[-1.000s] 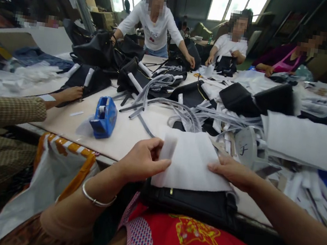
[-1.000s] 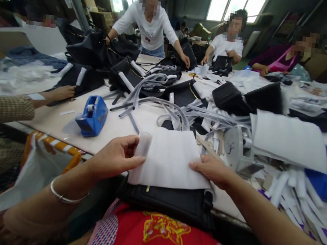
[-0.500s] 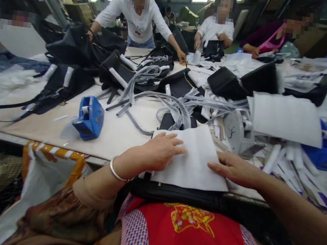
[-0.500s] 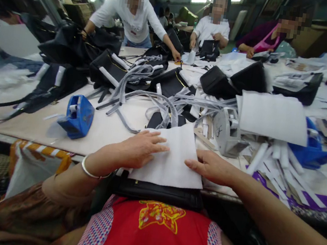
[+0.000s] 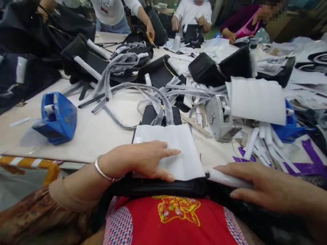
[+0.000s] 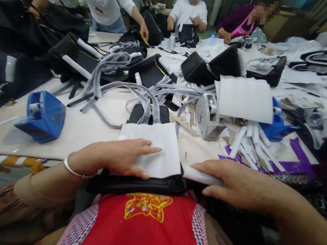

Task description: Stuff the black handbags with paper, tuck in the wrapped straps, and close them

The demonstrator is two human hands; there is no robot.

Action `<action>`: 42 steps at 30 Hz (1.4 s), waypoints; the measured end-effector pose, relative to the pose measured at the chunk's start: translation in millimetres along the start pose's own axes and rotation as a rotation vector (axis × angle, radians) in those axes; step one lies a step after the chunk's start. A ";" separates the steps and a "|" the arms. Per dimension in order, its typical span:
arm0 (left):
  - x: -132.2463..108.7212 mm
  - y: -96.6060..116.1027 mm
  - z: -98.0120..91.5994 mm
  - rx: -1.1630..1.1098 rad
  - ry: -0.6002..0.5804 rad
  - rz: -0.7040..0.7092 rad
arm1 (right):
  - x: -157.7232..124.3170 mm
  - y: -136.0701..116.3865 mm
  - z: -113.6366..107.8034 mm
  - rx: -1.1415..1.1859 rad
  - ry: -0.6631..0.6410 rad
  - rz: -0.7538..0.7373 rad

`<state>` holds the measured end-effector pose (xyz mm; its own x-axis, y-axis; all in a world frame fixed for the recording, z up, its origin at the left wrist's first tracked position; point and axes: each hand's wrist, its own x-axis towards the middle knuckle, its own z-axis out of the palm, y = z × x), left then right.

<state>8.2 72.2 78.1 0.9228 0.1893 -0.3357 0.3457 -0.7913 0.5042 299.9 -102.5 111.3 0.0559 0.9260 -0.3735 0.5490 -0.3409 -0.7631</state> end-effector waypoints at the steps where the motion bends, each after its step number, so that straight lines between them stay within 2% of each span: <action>1: 0.5 2.0 1.4 0.010 0.000 -0.014 | -7.6 -12.1 -4.5 -0.027 -0.082 0.012; 3: 2.2 5.3 5.8 0.028 0.016 -0.045 | -20.8 -38.0 -9.9 -0.046 -0.220 0.036; 6: 5.7 10.9 11.5 0.046 0.025 -0.097 | -29.0 -69.8 -8.4 0.023 -0.318 0.068; 8: 7.5 15.3 13.2 0.063 0.015 -0.135 | -23.0 -78.6 -2.0 0.107 -0.364 0.080; 10: 7.7 19.1 14.6 0.088 0.014 -0.161 | -7.6 -75.0 7.4 0.242 -0.443 0.069; 13: 4.4 21.3 18.4 0.118 0.042 -0.158 | 26.2 -53.9 24.8 0.569 -0.570 0.051; 15: 0.7 20.7 21.4 0.151 0.060 -0.128 | 48.7 -38.2 36.8 0.768 -0.585 0.067; 18: -5.3 19.1 23.1 0.217 0.062 -0.043 | 70.4 -22.8 52.8 0.857 -0.527 0.109; 22: -17.3 15.9 18.0 0.178 0.124 0.015 | 73.2 -15.8 65.4 0.574 -0.369 0.085; 24: -28.6 10.8 15.0 0.118 0.211 0.047 | 69.2 -12.5 66.9 0.407 -0.295 0.030; 26: -43.6 1.6 14.5 0.059 0.384 0.037 | 65.3 -6.3 66.7 0.291 -0.170 -0.015; 29: -67.7 -18.3 21.1 0.000 0.674 -0.158 | 61.7 7.5 67.2 0.164 -0.002 -0.011; 31: -80.5 -30.7 29.5 -0.042 0.745 -0.386 | 60.5 15.9 69.6 0.137 0.049 0.009; 33: -89.3 -37.9 38.6 -0.123 0.710 -0.565 | 59.9 20.3 72.8 0.136 0.067 0.018; 34: -92.3 -38.8 42.6 -0.171 0.672 -0.605 | 59.8 20.8 74.5 0.137 0.071 0.022; 37: -98.3 -34.0 51.0 -0.295 0.596 -0.601 | 60.0 19.9 79.3 0.159 0.075 0.048; 42: -104.7 -25.0 56.5 -0.415 0.591 -0.657 | 64.7 26.1 87.0 0.357 0.062 0.182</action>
<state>-106.7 39.3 55.6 0.4221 0.8702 -0.2543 0.7500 -0.1776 0.6371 245.3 -65.6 21.3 0.1818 0.8497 -0.4949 0.2024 -0.5249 -0.8268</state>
